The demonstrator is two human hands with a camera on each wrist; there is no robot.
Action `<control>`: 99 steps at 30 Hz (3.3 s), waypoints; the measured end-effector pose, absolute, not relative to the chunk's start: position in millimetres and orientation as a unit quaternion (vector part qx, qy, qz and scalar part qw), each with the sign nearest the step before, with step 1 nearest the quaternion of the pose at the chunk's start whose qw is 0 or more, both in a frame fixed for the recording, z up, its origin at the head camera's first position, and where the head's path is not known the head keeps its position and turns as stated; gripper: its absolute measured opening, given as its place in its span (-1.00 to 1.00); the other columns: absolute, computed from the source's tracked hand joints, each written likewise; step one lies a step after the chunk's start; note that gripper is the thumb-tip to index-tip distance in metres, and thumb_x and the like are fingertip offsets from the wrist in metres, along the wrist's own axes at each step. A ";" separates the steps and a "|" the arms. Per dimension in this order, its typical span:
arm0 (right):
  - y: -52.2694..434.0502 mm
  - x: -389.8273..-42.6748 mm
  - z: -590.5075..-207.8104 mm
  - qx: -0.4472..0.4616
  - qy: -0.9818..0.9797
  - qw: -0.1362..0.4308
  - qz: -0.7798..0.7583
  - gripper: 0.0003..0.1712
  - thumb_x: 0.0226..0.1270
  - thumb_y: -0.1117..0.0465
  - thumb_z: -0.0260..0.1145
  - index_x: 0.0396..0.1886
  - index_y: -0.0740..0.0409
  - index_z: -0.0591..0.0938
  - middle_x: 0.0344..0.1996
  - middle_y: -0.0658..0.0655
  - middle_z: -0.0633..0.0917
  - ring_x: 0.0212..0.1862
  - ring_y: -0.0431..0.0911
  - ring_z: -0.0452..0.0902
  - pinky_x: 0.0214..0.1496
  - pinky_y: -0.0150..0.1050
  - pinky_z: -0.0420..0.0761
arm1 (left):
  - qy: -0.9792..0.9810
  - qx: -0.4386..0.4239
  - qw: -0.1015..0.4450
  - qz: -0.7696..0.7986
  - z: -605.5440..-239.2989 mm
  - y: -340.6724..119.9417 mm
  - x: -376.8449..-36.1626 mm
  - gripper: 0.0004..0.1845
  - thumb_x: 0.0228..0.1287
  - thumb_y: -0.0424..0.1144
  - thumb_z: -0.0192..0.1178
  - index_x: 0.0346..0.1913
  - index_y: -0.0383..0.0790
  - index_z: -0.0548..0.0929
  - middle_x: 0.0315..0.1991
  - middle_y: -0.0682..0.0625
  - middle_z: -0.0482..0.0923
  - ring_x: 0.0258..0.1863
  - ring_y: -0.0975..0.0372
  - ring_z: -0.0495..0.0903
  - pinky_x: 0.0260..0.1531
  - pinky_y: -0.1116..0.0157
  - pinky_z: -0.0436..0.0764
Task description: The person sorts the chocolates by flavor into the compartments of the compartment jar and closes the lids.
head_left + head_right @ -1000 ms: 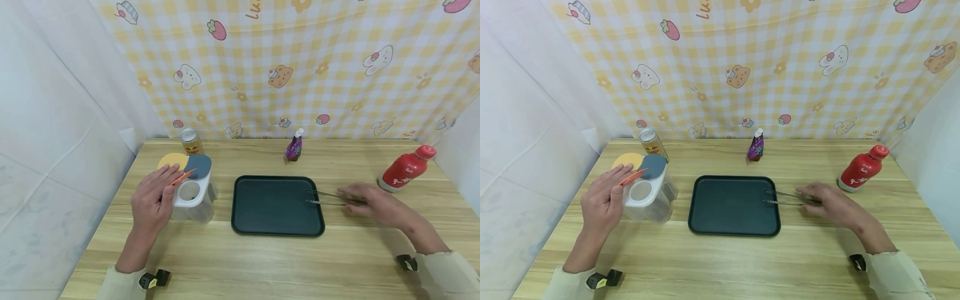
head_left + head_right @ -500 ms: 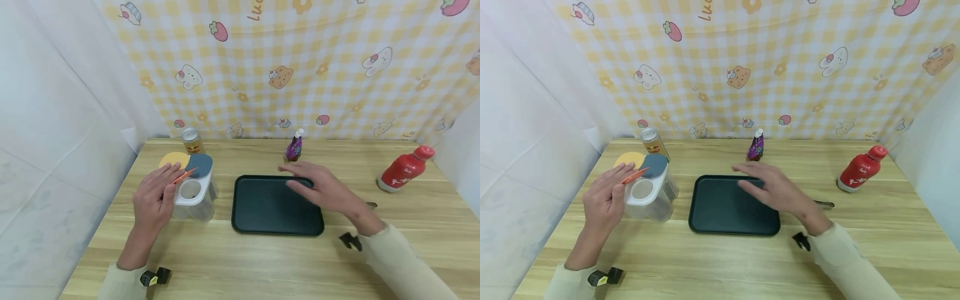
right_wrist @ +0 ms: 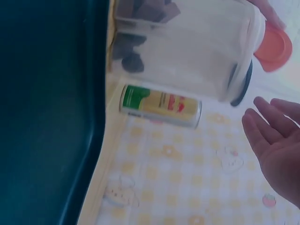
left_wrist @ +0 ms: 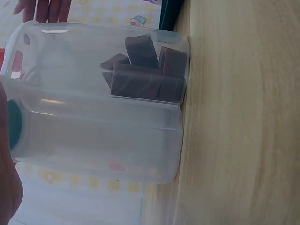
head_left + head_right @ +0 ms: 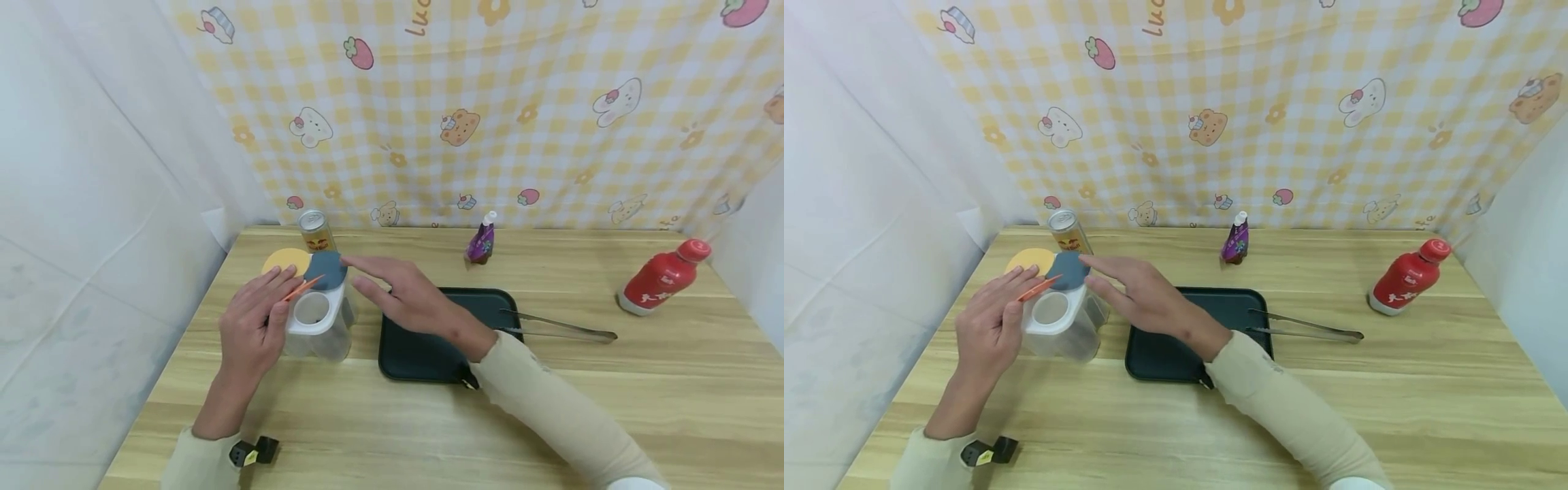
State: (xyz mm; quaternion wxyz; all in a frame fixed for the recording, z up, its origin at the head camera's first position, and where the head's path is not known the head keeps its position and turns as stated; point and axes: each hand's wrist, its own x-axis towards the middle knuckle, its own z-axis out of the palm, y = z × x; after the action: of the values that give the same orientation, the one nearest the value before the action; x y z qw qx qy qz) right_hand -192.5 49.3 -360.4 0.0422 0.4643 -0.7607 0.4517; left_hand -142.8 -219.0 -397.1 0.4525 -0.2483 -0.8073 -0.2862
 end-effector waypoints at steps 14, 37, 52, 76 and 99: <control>14.4 -192.0 -354.9 0.413 -0.784 0.071 0.459 -0.73 0.60 0.12 0.23 0.01 0.14 0.78 -0.05 0.00 0.76 0.14 -0.15 0.58 0.22 -0.20 0.53 | -0.806 -0.262 0.447 -0.287 -397.5 -221.7 -142.4 -0.37 0.63 0.15 -0.05 -0.02 -0.35 0.81 0.04 -0.17 0.73 0.05 -0.18 0.69 0.30 0.17 0.49; 12.1 -189.2 -353.9 0.413 -0.801 0.070 0.427 -0.80 0.54 0.13 0.32 -0.14 0.08 0.82 -0.04 0.01 0.74 0.17 -0.08 0.54 0.26 -0.18 0.49 | -0.793 -0.296 0.444 -0.295 -398.0 -224.0 -139.7 -0.33 0.59 0.19 -0.03 0.02 -0.41 0.78 0.06 -0.24 0.71 0.07 -0.25 0.66 0.34 0.15 0.45; 9.2 -185.6 -360.1 0.417 -0.814 0.082 0.396 -0.67 0.44 0.09 0.43 0.09 0.14 0.74 0.16 0.10 0.60 0.22 -0.07 0.46 0.24 -0.26 0.52 | -0.816 -0.275 0.421 -0.286 -401.2 -226.4 -140.2 -0.43 0.56 0.12 0.05 0.06 -0.36 0.78 0.13 -0.17 0.69 0.15 -0.15 0.64 0.37 0.16 0.42; 5.0 -184.7 -366.3 0.387 -0.793 0.051 0.468 -0.89 0.34 0.14 0.51 -0.29 0.00 0.72 0.16 0.05 0.59 0.25 -0.08 0.42 0.27 -0.19 0.49 | -0.808 -0.283 0.428 -0.291 -399.7 -226.2 -139.3 -0.52 0.50 0.00 0.11 0.00 -0.38 0.80 0.10 -0.20 0.70 0.11 -0.18 0.66 0.35 0.15 0.44; 8.5 -177.8 -377.3 0.403 -0.781 0.051 0.473 -0.92 0.45 0.10 0.42 -0.23 -0.04 0.70 0.22 0.03 0.54 0.30 -0.11 0.36 0.33 -0.15 0.44 | -0.812 -0.285 0.434 -0.266 -404.1 -226.3 -133.8 -0.50 0.49 0.03 0.09 -0.01 -0.37 0.80 0.09 -0.20 0.71 0.09 -0.19 0.67 0.36 0.19 0.43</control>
State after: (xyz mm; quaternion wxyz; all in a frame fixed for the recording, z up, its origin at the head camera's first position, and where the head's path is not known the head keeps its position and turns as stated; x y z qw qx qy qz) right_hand -177.8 8.5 -377.3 0.0505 0.4035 -0.7815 0.4732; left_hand -133.8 -226.3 -404.1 0.4340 -0.2846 -0.8123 -0.2661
